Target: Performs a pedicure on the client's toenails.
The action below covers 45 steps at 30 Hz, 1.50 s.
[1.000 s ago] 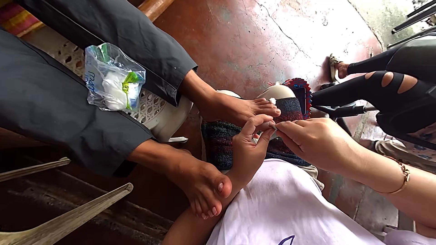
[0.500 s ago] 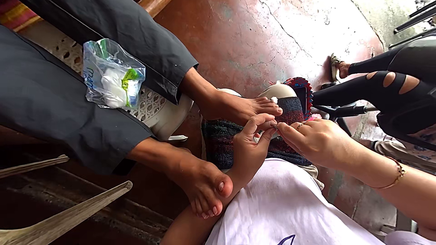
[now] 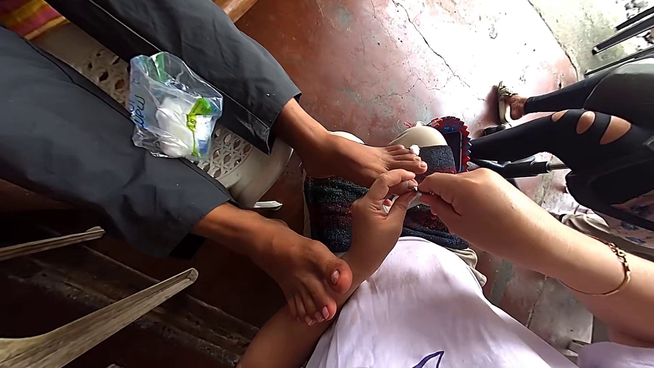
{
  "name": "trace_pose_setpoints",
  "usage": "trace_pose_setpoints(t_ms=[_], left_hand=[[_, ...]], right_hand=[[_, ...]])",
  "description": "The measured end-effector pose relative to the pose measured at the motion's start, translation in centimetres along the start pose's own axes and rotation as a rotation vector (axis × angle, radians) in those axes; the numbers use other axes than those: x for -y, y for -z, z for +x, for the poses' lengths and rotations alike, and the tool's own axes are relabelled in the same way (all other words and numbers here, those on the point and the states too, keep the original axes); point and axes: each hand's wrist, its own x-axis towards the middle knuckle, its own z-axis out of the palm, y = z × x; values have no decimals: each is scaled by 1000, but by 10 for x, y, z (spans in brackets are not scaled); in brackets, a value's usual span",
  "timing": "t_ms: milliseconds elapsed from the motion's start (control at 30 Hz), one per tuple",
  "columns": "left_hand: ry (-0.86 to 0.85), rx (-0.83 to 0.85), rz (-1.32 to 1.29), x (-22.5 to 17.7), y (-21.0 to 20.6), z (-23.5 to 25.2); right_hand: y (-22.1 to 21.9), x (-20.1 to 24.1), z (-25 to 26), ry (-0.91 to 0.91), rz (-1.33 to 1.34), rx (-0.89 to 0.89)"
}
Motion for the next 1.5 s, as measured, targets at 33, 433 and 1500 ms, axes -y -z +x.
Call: trace_pose_setpoints(t_ms=[33, 433, 1500], left_hand=[[4, 2, 1, 0, 0, 0], [-23, 18, 7, 1, 1, 2], [-22, 15, 13, 1, 0, 1]], right_hand=[[-2, -1, -1, 30, -27, -25], [-30, -22, -10, 419, -349, -291], [-20, -35, -3, 456, -218, -221]])
